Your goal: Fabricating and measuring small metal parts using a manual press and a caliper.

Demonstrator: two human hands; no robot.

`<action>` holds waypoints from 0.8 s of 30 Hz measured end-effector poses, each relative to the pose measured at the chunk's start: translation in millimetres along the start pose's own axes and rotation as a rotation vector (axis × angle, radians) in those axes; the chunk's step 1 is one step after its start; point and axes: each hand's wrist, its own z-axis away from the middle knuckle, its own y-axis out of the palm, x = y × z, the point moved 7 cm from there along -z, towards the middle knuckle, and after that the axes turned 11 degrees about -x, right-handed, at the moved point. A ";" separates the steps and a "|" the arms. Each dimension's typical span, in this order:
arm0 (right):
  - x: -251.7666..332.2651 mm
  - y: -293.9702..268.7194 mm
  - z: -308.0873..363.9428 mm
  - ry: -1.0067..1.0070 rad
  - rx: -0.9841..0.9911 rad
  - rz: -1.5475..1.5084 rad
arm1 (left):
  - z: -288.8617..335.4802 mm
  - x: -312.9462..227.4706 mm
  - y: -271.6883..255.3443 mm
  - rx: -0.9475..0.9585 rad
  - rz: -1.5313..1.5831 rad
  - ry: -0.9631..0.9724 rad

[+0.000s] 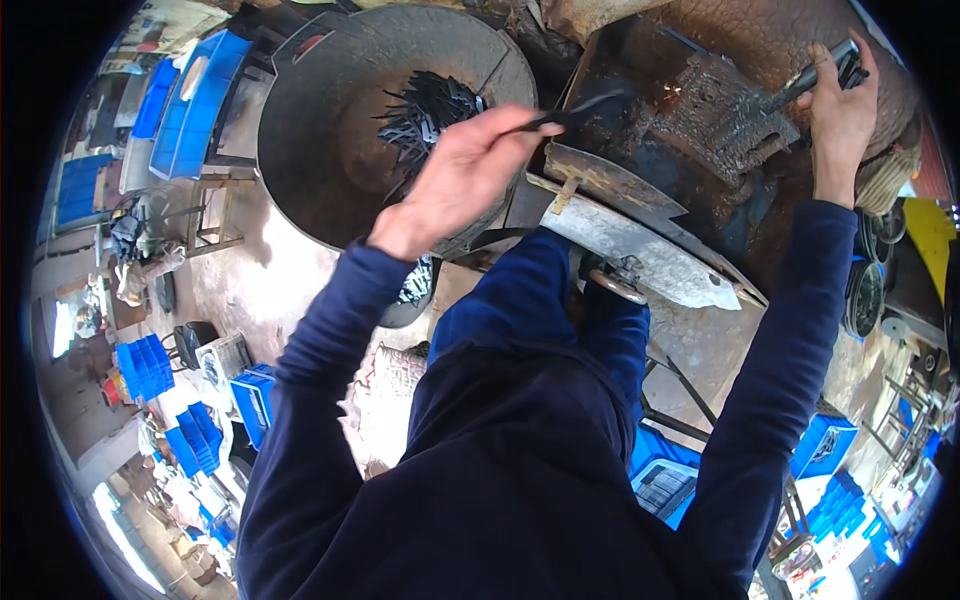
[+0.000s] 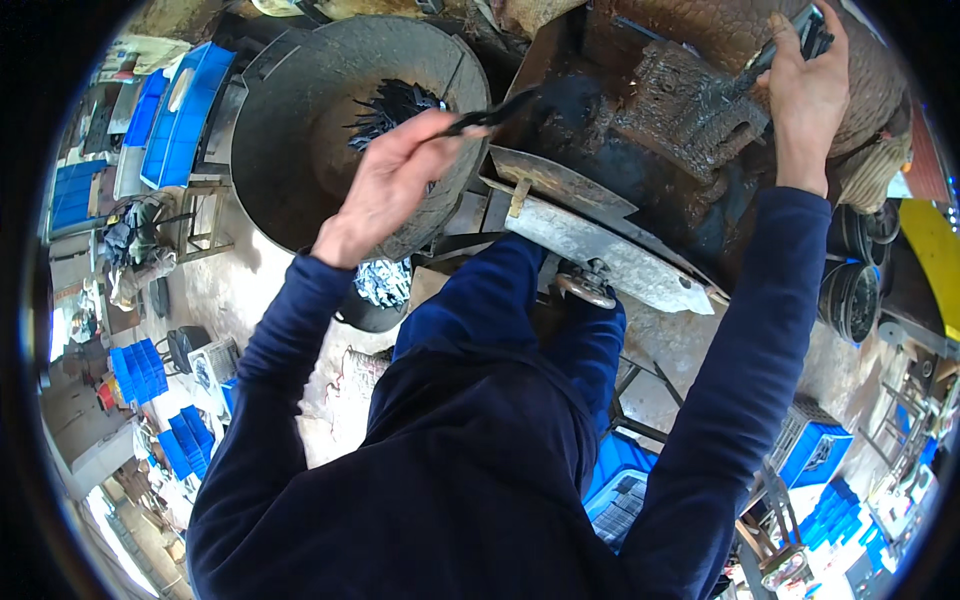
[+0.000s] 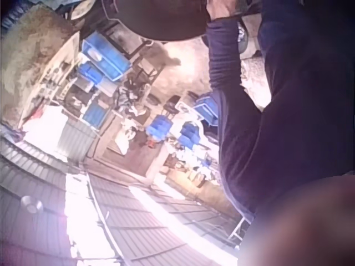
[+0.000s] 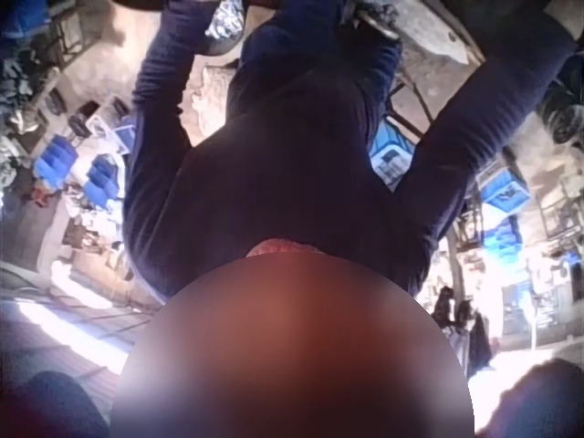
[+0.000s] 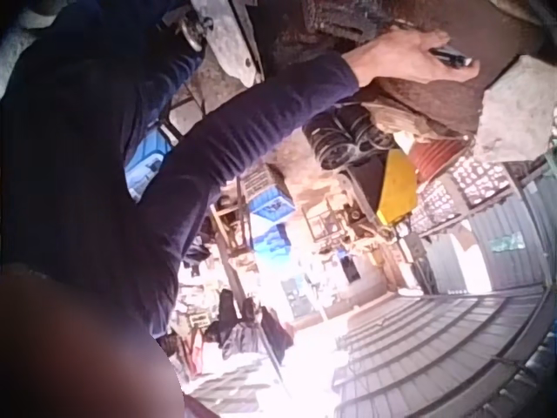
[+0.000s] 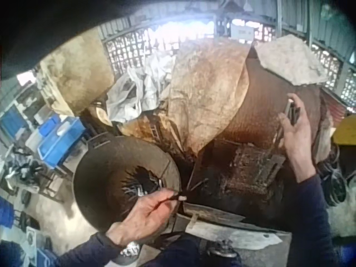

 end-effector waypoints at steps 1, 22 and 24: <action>3.3 -1.4 1.0 0.028 0.010 0.011 | -9.4 -13.6 16.8 -0.004 0.017 0.085; 18.5 1.8 6.9 0.093 0.015 -0.027 | -61.5 -8.4 92.2 -0.142 -0.471 0.349; 19.3 2.9 7.3 0.087 0.013 -0.039 | -61.7 -7.5 92.2 -0.143 -0.511 0.341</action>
